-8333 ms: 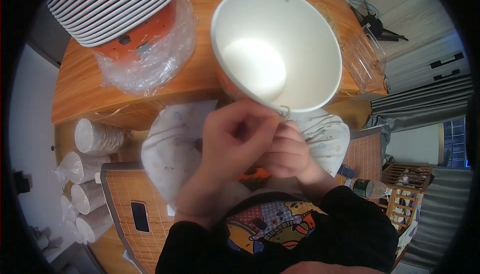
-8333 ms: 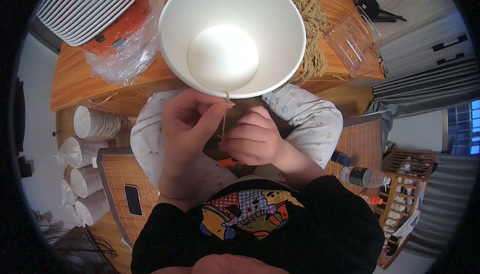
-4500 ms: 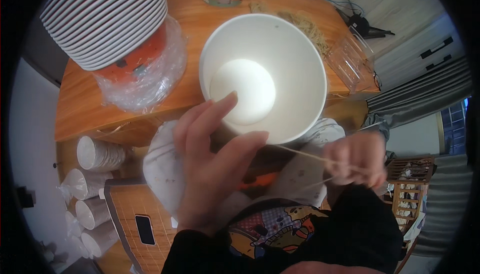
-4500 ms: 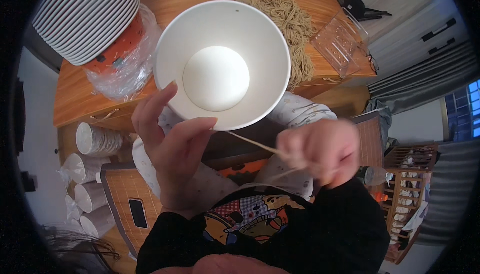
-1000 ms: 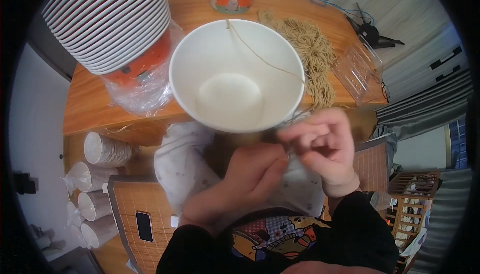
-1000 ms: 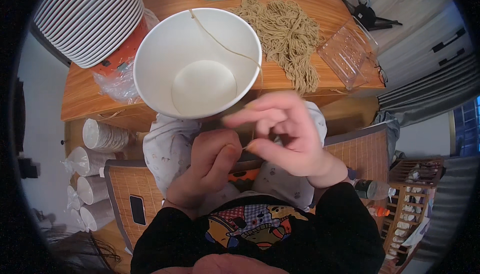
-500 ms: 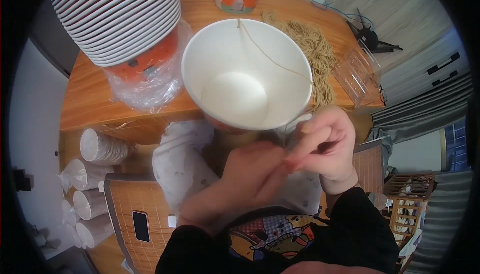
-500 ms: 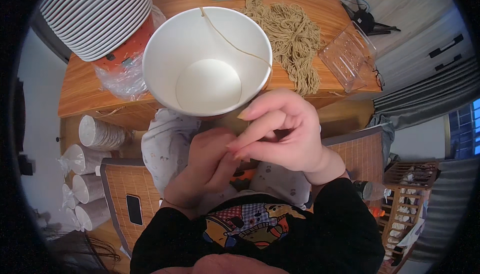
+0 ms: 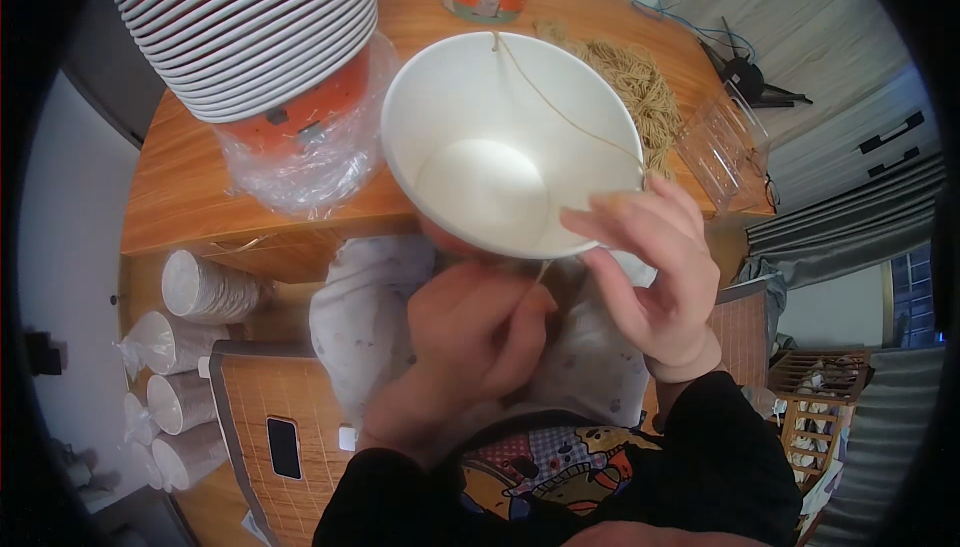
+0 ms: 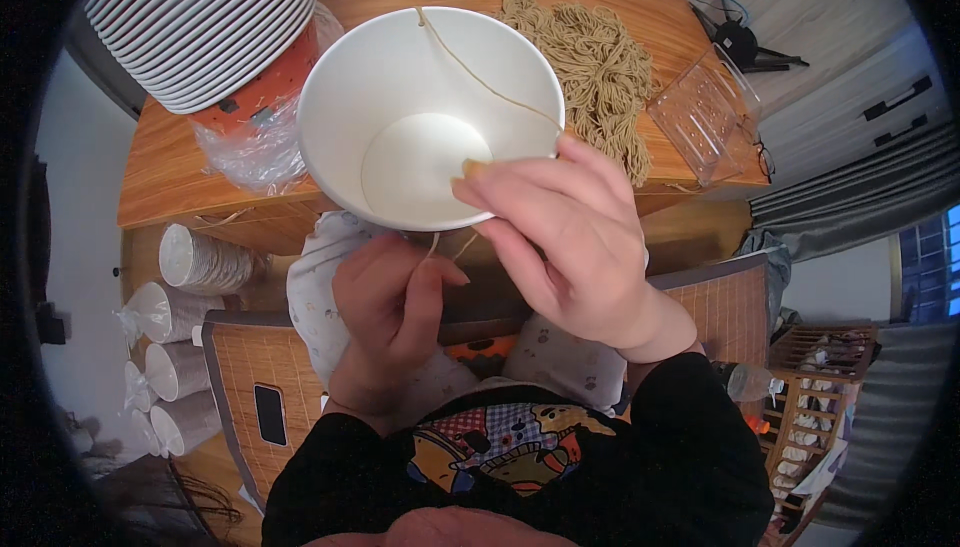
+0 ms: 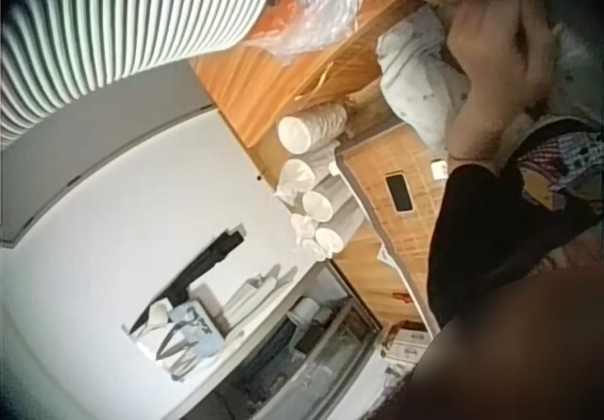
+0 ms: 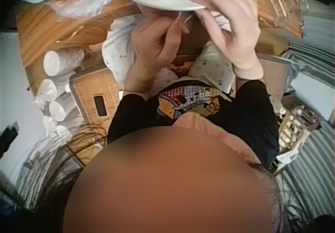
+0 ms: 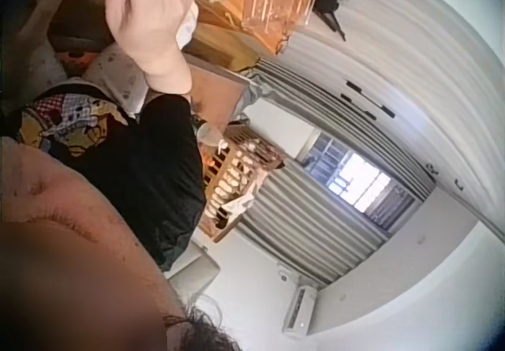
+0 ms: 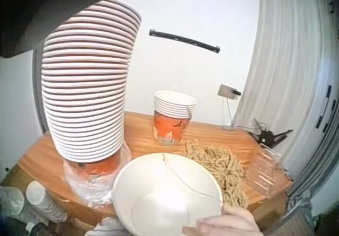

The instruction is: The recorder is attaching thin rope or string handles to small decorative plastic buckets.

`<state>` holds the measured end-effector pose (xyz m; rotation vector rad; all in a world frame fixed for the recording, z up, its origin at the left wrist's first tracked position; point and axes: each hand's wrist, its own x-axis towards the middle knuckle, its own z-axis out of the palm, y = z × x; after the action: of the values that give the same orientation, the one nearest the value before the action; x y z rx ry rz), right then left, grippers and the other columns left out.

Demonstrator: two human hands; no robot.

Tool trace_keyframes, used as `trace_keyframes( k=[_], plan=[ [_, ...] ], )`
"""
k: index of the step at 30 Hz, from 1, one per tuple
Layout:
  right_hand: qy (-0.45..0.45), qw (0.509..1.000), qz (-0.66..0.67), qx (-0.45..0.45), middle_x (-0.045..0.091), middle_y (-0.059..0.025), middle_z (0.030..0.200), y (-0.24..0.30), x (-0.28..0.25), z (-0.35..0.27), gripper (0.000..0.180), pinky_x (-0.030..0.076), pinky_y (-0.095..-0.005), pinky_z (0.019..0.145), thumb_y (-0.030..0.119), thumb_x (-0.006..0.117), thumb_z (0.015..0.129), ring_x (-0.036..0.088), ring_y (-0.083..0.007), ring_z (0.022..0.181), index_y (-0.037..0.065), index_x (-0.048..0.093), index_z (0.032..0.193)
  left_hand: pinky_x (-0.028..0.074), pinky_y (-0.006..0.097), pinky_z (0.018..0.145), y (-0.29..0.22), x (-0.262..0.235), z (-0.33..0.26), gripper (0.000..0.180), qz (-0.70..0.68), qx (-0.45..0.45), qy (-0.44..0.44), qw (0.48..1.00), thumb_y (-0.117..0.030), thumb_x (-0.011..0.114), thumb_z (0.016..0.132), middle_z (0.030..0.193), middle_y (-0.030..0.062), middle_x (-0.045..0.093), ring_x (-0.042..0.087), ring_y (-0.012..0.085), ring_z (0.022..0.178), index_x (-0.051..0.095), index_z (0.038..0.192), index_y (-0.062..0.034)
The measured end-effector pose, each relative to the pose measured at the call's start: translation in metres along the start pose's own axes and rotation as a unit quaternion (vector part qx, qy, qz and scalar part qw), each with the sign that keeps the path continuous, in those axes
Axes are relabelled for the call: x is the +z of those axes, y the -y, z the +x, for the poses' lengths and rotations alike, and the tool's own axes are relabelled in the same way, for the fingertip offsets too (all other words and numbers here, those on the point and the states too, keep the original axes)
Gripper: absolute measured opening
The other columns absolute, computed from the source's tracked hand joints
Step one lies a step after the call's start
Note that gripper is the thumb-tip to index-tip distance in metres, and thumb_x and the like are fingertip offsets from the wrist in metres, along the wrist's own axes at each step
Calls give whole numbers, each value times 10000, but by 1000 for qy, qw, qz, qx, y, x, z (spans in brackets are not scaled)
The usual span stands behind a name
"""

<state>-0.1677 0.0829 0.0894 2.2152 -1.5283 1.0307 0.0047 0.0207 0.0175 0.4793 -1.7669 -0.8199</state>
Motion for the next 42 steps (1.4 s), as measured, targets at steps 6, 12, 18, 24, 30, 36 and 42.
trace_keyframes(
  k=[6, 12, 18, 24, 30, 36, 42],
  plan=[
    [6, 1000, 7, -18, 742, -18, 1000, 3, 2, 2, 454, 457, -371, 938, 3, 780, 753, 688, -174, 889, 71, 681, 1190, 461, 370, 514, 3, 0, -3, 50, 12, -10, 3, 1000, -63, 674, 760, 614, 71, 582, 570, 273, 530, 662, 725, -98],
    [7, 1000, 18, -23, 740, -23, 1007, 3, 2, 3, 449, 468, -379, 932, 1, 781, 749, 689, -181, 896, 66, 685, 1183, 473, 368, 522, 3, 0, -2, 46, 20, -19, -9, 1000, -64, 669, 768, 623, 74, 590, 589, 272, 544, 663, 731, -92],
    [14, 998, 55, -17, 736, -31, 1037, 6, 2, 6, 502, 472, -394, 940, -5, 775, 751, 695, -190, 897, 61, 649, 1232, 484, 369, 534, 5, 0, -3, 54, 12, -31, 2, 999, -73, 674, 801, 654, 82, 614, 603, 273, 557, 670, 749, -88],
    [40, 997, 60, -23, 724, -21, 1000, 11, 3, 15, 531, 447, -379, 948, -18, 721, 766, 692, -170, 870, 52, 611, 1281, 497, 382, 554, 5, 2, -2, 29, 6, -47, 1, 999, -79, 680, 844, 685, 96, 632, 624, 293, 587, 699, 827, -65],
    [128, 990, 53, 30, 752, -40, 1106, 19, -1, 21, 430, 401, -438, 1032, -38, 683, 773, 695, -203, 987, 14, 605, 1192, 398, 360, 526, 3, 5, -2, 195, -7, -65, -11, 998, -37, 590, 908, 614, 112, 580, 563, 280, 542, 614, 720, 11],
    [99, 993, 60, -5, 718, -30, 989, 17, 3, 22, 507, 423, -382, 965, -18, 663, 795, 689, -178, 879, 41, 582, 1292, 484, 383, 553, 8, 3, -3, 42, 5, -58, 6, 998, -102, 717, 844, 675, 100, 628, 631, 299, 600, 710, 849, -60],
    [93, 991, 98, 21, 726, -44, 1021, 18, 5, 18, 531, 419, -435, 1040, -27, 635, 828, 706, -200, 946, 45, 531, 1344, 491, 374, 549, 12, 9, -3, 65, 6, -40, -27, 999, -127, 732, 840, 681, 93, 638, 636, 294, 599, 718, 866, -70]
  ],
)
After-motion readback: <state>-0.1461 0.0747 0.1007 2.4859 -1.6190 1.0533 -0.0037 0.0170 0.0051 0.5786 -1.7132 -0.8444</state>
